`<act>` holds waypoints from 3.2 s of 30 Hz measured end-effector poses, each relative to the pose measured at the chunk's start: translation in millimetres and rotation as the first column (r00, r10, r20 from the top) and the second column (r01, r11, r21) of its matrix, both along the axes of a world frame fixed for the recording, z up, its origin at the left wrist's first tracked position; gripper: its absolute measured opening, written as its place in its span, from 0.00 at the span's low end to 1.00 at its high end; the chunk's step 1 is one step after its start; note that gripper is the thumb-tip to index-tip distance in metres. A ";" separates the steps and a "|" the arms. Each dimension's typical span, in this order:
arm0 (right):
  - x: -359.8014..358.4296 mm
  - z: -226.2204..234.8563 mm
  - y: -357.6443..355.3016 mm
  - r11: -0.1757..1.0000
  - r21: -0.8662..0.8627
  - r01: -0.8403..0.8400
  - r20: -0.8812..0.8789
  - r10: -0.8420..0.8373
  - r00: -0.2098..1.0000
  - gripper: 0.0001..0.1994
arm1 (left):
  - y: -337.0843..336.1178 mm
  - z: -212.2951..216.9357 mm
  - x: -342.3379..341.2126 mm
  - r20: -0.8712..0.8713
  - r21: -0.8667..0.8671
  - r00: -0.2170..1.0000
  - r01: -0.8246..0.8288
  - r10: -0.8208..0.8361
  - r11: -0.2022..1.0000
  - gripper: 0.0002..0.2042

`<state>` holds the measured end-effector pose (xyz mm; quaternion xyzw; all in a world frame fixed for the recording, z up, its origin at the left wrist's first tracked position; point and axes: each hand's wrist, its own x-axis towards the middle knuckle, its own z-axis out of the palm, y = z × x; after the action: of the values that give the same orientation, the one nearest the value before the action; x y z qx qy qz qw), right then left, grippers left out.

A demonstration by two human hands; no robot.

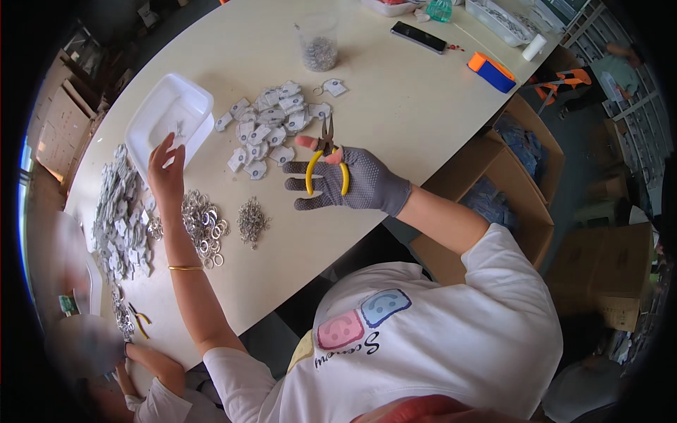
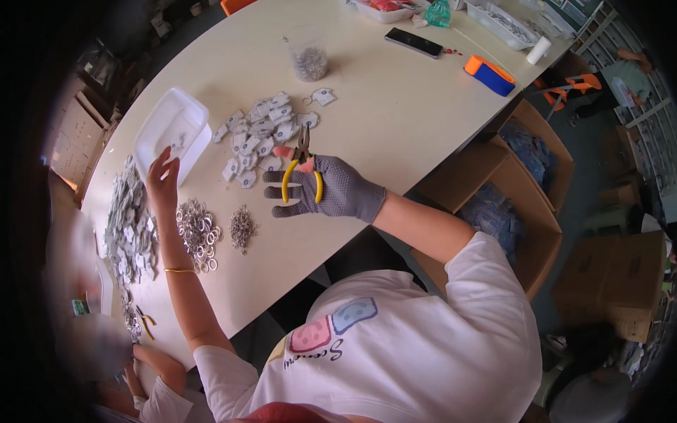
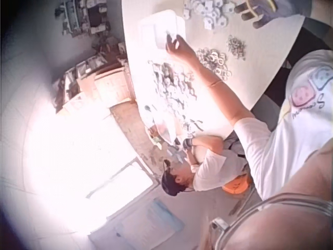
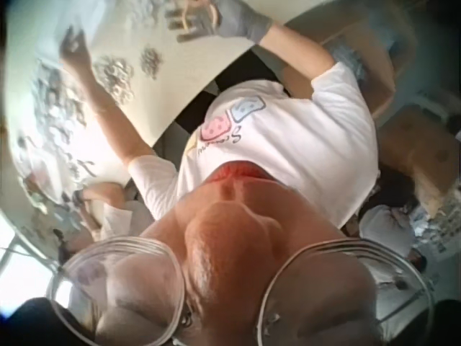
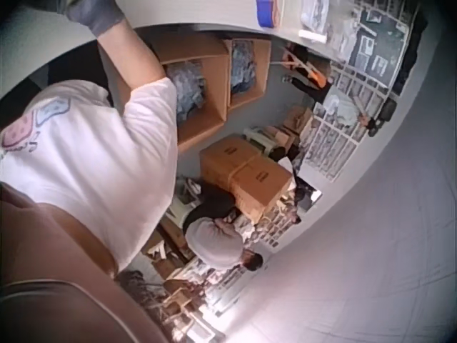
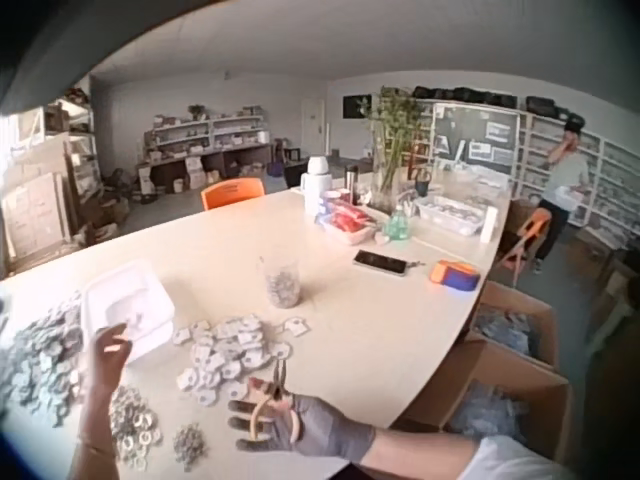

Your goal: Attaching metal keyrings to small plastic tags using pliers.

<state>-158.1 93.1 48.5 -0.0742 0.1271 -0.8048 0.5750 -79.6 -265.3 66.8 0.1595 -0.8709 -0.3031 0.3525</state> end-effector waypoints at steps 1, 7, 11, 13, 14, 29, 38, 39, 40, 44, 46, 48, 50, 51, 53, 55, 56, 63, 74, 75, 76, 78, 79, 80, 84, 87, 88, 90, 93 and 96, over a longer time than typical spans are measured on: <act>-2.0 5.3 2.9 1.000 -0.010 -0.003 -0.043 0.002 0.999 0.24 | 25.7 -0.1 -0.9 0.017 0.078 0.991 0.128 -0.130 0.989 0.15; -8.8 2.1 3.3 0.986 0.158 -0.061 -0.408 0.121 0.905 0.18 | 117.8 0.0 34.8 0.174 0.313 0.904 0.326 -0.391 0.892 0.10; 23.8 20.9 -16.9 0.938 0.319 0.138 -0.551 0.066 0.832 0.14 | 122.6 -10.8 63.5 0.159 0.327 0.922 0.289 -0.354 0.900 0.10; 27.2 16.7 -17.4 0.907 0.327 0.265 -0.605 -0.015 0.796 0.13 | 127.9 -9.1 78.5 0.212 0.340 0.910 0.272 -0.355 0.900 0.10; 17.3 9.4 -12.5 0.939 0.311 0.144 -0.574 0.065 0.816 0.12 | 130.6 -9.3 86.8 0.214 0.343 0.917 0.252 -0.336 0.905 0.10; 31.6 -26.2 -73.6 0.842 0.076 0.534 -0.811 0.364 -0.458 0.15 | 146.2 -55.6 140.0 0.306 -0.066 0.950 -0.042 0.060 0.997 0.16; 32.9 -28.3 -99.7 0.893 0.142 0.427 -0.645 0.411 -0.645 0.09 | 141.2 -63.5 141.8 0.339 0.073 0.939 -0.082 0.052 0.994 0.12; 33.0 -26.0 -99.1 0.888 0.160 0.431 -0.637 0.426 -0.643 0.09 | 139.4 -63.8 143.3 0.312 0.059 0.949 -0.068 0.046 0.996 0.12; 32.2 -25.1 -98.6 0.883 0.176 0.435 -0.629 0.441 -0.640 0.10 | 140.0 -62.1 144.5 0.315 0.058 0.947 -0.079 0.057 0.995 0.12; 22.2 -34.5 -93.9 0.893 0.104 0.437 -0.732 0.366 -0.574 0.12 | 124.6 -51.0 148.4 0.183 0.245 0.977 -0.157 0.113 0.957 0.11; 21.8 -36.7 -91.6 0.898 0.102 0.429 -0.871 0.289 -0.397 0.11 | 107.8 -51.3 150.0 0.166 0.256 0.965 -0.239 0.201 0.937 0.10; 23.3 -38.8 -91.4 0.894 0.080 0.442 -0.892 0.261 -0.368 0.11 | 92.1 -52.2 145.6 0.242 -0.153 0.930 -0.246 0.277 0.957 0.09; 23.9 -40.1 -91.3 0.889 0.052 0.455 -0.914 0.226 -0.338 0.10 | 81.3 -60.0 142.5 0.233 -0.236 0.931 -0.228 0.283 0.945 0.10; 23.2 -40.8 -90.2 0.885 0.127 0.448 -0.941 0.251 -0.229 0.09 | 77.2 -62.7 141.9 0.243 -0.266 0.934 -0.195 0.262 0.944 0.10; 20.3 -43.3 -88.3 0.877 0.200 0.437 -0.955 0.274 -0.114 0.08 | 72.7 -63.9 143.7 0.255 -0.297 0.938 -0.157 0.236 0.942 0.11; 16.8 -46.5 -87.3 0.900 0.187 0.393 -0.982 0.176 0.065 0.05 | 69.9 -61.3 144.3 0.187 -0.132 0.964 -0.165 0.188 0.977 0.11; 16.8 -45.5 -86.9 0.899 0.187 0.395 -0.982 0.175 0.067 0.05 | 70.2 -59.1 143.4 0.188 -0.134 0.964 -0.162 0.186 0.978 0.11; 36.6 -24.1 -87.8 0.915 0.315 0.251 -0.929 0.243 0.277 0.02 | 85.7 -29.8 142.5 -0.172 0.758 0.985 0.152 -0.030 0.634 0.06; 73.1 7.0 -79.3 0.940 0.125 0.319 -0.971 0.050 0.233 0.08 | 132.0 1.0 146.5 -0.377 0.882 0.911 0.408 -0.168 0.235 0.06; 73.3 6.4 -78.7 0.942 0.061 0.331 -0.984 0.000 0.180 0.09 | 133.8 2.0 146.8 -0.393 0.882 0.903 0.424 -0.174 0.207 0.06; 73.6 6.6 -78.1 0.941 0.061 0.332 -0.984 0.001 0.180 0.09 | 135.0 2.1 147.0 -0.394 0.882 0.902 0.425 -0.175 0.206 0.06; 74.4 7.8 -76.7 0.936 -0.020 0.352 -0.997 -0.044 0.058 0.10 | 137.2 2.6 147.7 -0.428 0.868 0.883 0.461 -0.191 0.185 0.06; 75.3 10.0 -75.9 0.936 -0.020 0.352 -0.997 -0.043 0.057 0.10 | 138.3 3.5 148.1 -0.429 0.868 0.883 0.462 -0.191 0.184 0.06; 76.7 12.9 -75.1 0.931 -0.031 0.364 -0.999 -0.042 0.023 0.10 | 139.5 4.6 148.5 -0.433 0.864 0.881 0.466 -0.193 0.189 0.06; 76.2 11.8 -75.1 0.920 -0.045 0.388 -0.999 -0.048 -0.001 0.11 | 141.4 6.4 149.7 -0.422 0.859 0.883 0.462 -0.205 0.221 0.06; 77.0 12.8 -74.2 0.918 -0.049 0.393 -0.999 -0.043 -0.024 0.11 | 144.5 9.0 151.1 -0.420 0.854 0.884 0.461 -0.204 0.240 0.06; 78.0 13.2 -73.7 0.918 -0.050 0.392 -0.999 -0.044 -0.024 0.11 | 144.6 8.8 151.6 -0.420 0.854 0.884 0.461 -0.204 0.240 0.06; 79.7 13.5 -74.0 0.917 -0.006 0.398 -0.996 -0.039 0.074 0.11 | 143.5 7.4 152.0 -0.431 0.842 0.872 0.481 -0.230 0.243 0.06; 79.8 16.3 -73.8 0.911 0.035 0.410 -0.997 0.004 0.076 0.10 | 146.7 8.5 152.6 -0.410 0.846 0.886 0.458 -0.217 0.272 0.04; 81.4 17.8 -74.2 0.911 0.093 0.402 -0.984 0.023 0.175 0.10 | 150.2 10.0 153.6 -0.366 0.807 0.899 0.436 -0.242 0.397 0.04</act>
<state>-76.7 19.0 66.3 -0.4491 0.6024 -0.6063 0.2605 73.9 -115.2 76.8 0.1054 -0.5679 -0.7826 0.2323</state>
